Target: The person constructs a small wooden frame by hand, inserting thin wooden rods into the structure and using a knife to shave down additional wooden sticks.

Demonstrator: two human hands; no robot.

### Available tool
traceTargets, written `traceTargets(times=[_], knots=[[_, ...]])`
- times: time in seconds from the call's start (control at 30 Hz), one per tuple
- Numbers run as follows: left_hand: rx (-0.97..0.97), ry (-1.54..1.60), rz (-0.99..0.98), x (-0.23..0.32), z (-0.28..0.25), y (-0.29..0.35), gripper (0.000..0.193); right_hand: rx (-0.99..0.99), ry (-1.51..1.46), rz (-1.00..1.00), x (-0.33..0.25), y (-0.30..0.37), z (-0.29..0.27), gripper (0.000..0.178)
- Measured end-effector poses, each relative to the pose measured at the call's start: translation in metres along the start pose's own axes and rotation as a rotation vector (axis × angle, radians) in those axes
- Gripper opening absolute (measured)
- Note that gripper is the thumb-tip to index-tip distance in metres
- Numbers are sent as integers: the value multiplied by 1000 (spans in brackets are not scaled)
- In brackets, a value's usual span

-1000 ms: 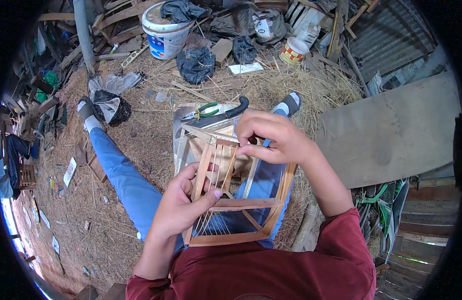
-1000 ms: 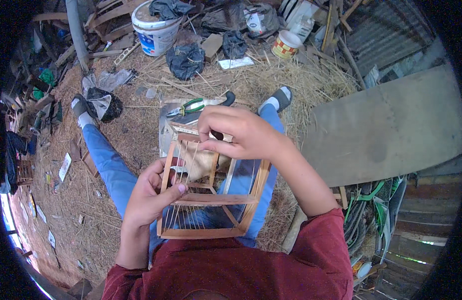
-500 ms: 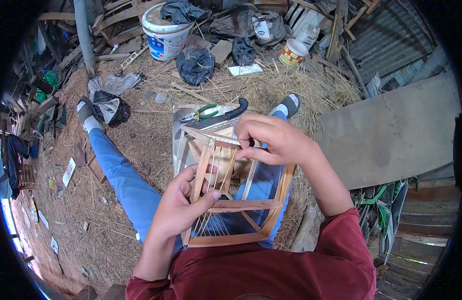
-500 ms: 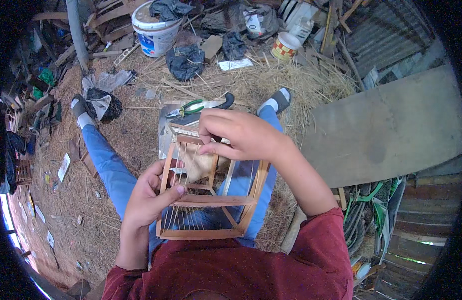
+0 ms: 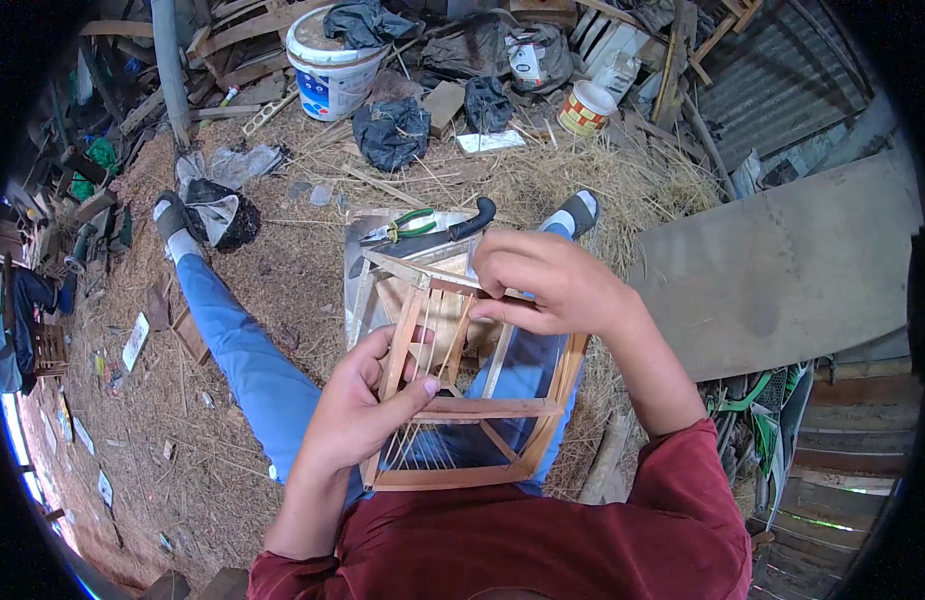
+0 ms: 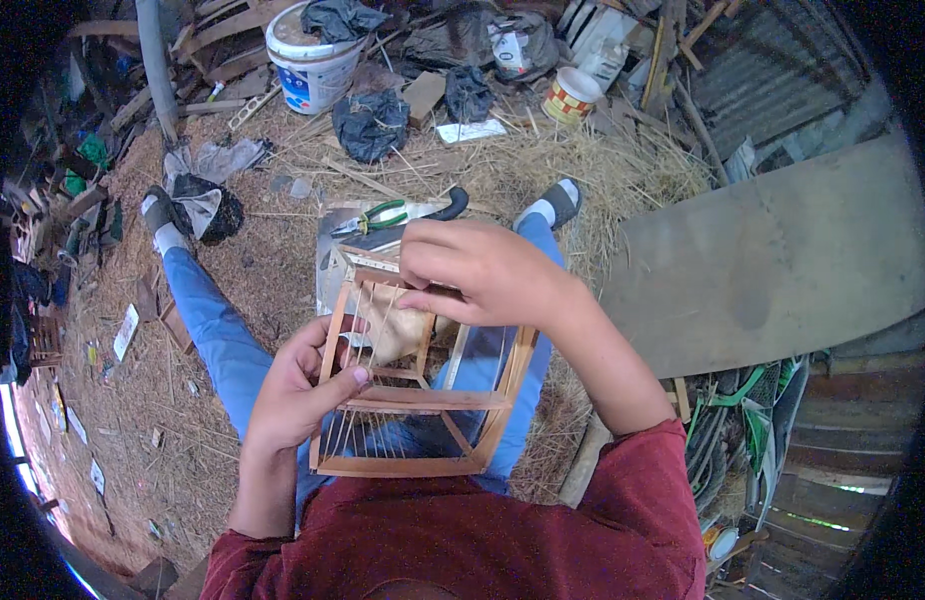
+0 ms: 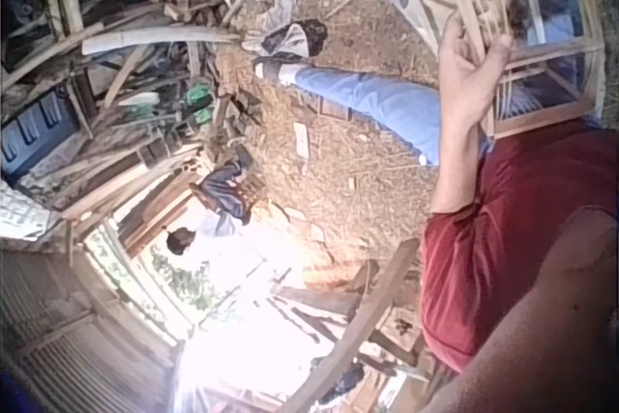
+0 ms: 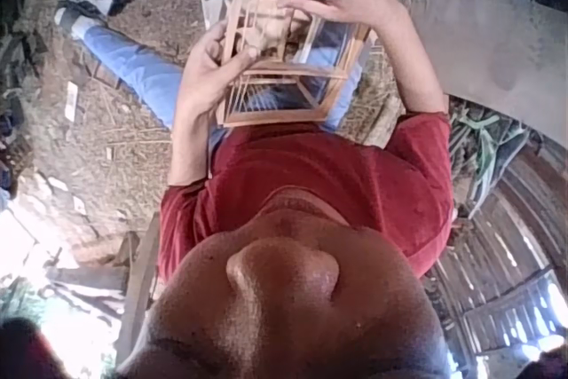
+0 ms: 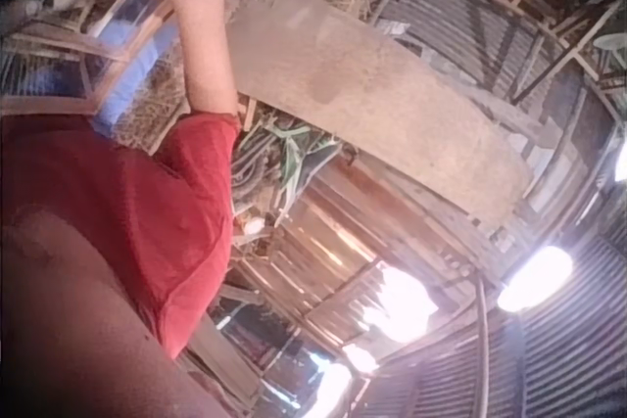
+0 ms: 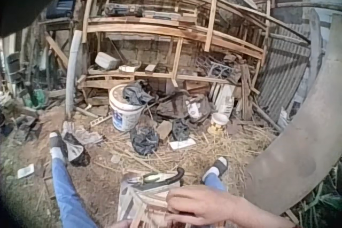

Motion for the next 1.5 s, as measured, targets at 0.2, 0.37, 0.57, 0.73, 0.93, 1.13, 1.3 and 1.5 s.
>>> traceTargets(times=[0.2,0.37,0.57,0.73,0.93,1.13,1.3,1.5], knots=[[35,-49,79,-2,1,4,55,187,251,-146,-21,2,17,29],[110,-186,166,-7,8,6,54,293,357,-4,-50,9,36,29],[142,-209,194,-7,10,8,54,322,346,169,-72,10,50,27],[142,-201,194,-13,9,7,45,342,288,175,-65,17,63,27],[144,-266,245,-12,9,7,48,494,155,239,-69,21,77,15],[150,-267,229,-9,13,6,46,654,32,371,-77,17,91,9],[195,-293,257,-15,11,5,47,699,-28,405,-72,13,94,8],[207,-303,237,-17,8,5,49,658,-12,484,-72,12,96,7]])
Point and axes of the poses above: each hand's wrist, its own y-axis away from the middle knuckle, its own z-axis out of the palm, x = y × z, the point moved 1 cm from there along -y, towards the middle knuckle, and after that the axes turned 12 degrees about -y, right-handed, at the moved point
